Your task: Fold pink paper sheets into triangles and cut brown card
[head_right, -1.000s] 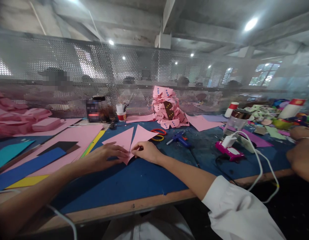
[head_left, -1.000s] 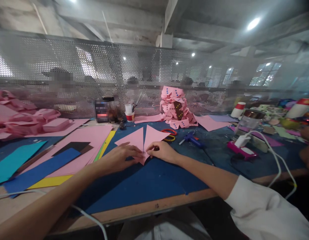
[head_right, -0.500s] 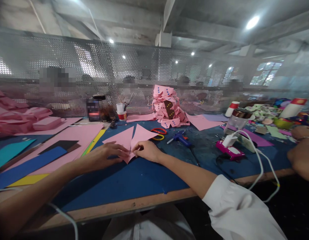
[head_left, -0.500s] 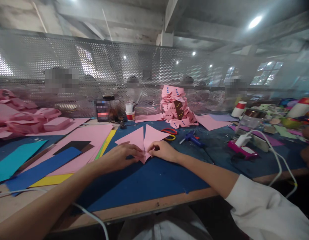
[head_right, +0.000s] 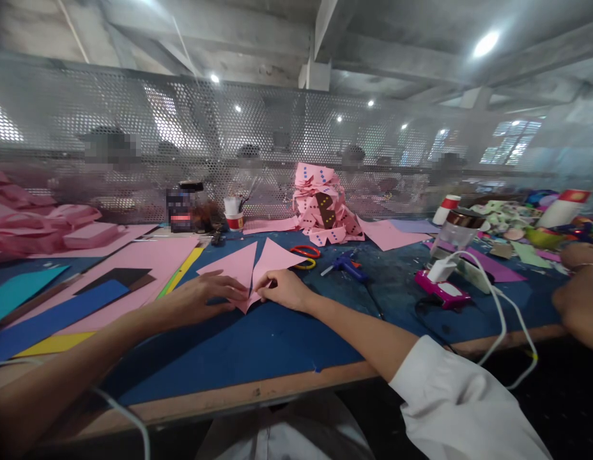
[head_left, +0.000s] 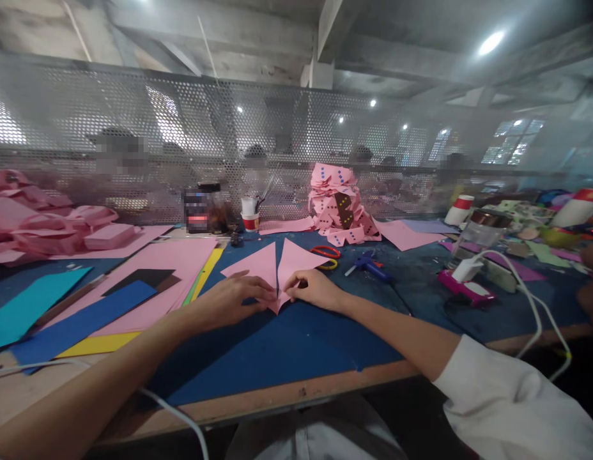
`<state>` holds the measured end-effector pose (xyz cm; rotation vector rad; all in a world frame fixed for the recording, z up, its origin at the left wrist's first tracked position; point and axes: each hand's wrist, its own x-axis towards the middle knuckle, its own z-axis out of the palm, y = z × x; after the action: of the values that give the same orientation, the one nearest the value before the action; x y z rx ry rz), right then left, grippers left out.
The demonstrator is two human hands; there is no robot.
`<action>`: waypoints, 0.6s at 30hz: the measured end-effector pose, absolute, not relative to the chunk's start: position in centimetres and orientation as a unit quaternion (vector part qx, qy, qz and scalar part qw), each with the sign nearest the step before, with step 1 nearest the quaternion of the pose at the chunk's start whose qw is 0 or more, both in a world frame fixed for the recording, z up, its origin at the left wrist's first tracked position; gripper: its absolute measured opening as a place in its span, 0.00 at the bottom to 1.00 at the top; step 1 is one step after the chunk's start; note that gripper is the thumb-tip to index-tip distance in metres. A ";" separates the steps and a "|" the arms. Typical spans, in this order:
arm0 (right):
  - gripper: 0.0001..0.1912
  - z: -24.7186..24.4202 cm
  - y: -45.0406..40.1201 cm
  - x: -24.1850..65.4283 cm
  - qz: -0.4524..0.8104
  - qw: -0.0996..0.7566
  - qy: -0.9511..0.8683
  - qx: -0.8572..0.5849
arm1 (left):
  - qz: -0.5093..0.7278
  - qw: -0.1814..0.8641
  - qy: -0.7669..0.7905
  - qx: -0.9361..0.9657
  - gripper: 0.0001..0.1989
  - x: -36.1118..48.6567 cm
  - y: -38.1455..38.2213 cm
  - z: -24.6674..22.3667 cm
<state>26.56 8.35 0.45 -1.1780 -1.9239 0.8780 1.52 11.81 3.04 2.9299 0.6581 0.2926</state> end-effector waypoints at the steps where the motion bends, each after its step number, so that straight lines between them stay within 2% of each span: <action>1: 0.07 0.4 8.4 26.6 0.337 0.351 -0.744 -0.459 | 0.099 0.063 0.218 0.969 0.13 1.5 11.8 3.1; 18: 0.09 0.3 8.3 26.5 0.315 0.349 -0.754 -0.459 | 0.123 0.078 0.182 0.973 0.11 2.0 10.3 3.8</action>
<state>26.48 8.34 0.26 -1.1905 -1.9536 0.8163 2.02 10.34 3.82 2.9126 0.5438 0.3684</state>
